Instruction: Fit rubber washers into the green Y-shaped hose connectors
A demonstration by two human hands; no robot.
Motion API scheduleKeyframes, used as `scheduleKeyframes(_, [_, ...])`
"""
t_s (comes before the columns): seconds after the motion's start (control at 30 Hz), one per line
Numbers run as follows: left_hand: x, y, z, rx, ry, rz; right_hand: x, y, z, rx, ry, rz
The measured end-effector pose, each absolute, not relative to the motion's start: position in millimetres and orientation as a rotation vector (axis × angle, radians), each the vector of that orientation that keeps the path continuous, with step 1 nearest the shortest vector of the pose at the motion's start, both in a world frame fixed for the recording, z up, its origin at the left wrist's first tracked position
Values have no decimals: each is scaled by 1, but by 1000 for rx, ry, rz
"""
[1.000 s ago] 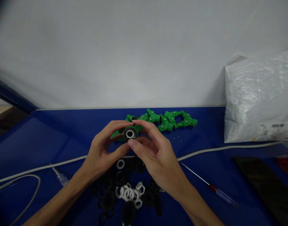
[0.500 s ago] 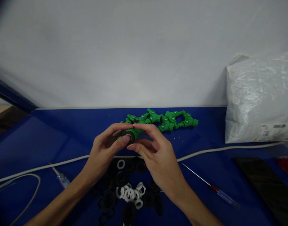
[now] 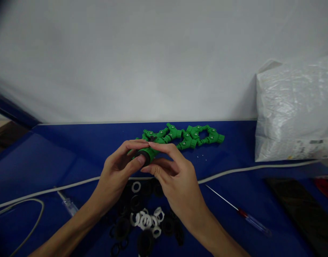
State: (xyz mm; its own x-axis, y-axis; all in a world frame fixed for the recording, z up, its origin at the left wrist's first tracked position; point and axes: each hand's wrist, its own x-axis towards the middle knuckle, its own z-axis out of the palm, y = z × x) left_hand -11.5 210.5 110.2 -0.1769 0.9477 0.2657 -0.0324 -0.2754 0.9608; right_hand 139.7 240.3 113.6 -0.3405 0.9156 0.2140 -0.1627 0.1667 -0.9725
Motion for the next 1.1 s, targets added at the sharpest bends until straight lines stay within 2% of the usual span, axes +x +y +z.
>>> scheduleKeyframes(0.9, [4,202,111,1134,1116,1668,129,230,107,-722,-1319,1283])
scheduleKeyframes(1.1, [-6,206,116,1105,1088,1510,138,243,109,-778,-1428,1294])
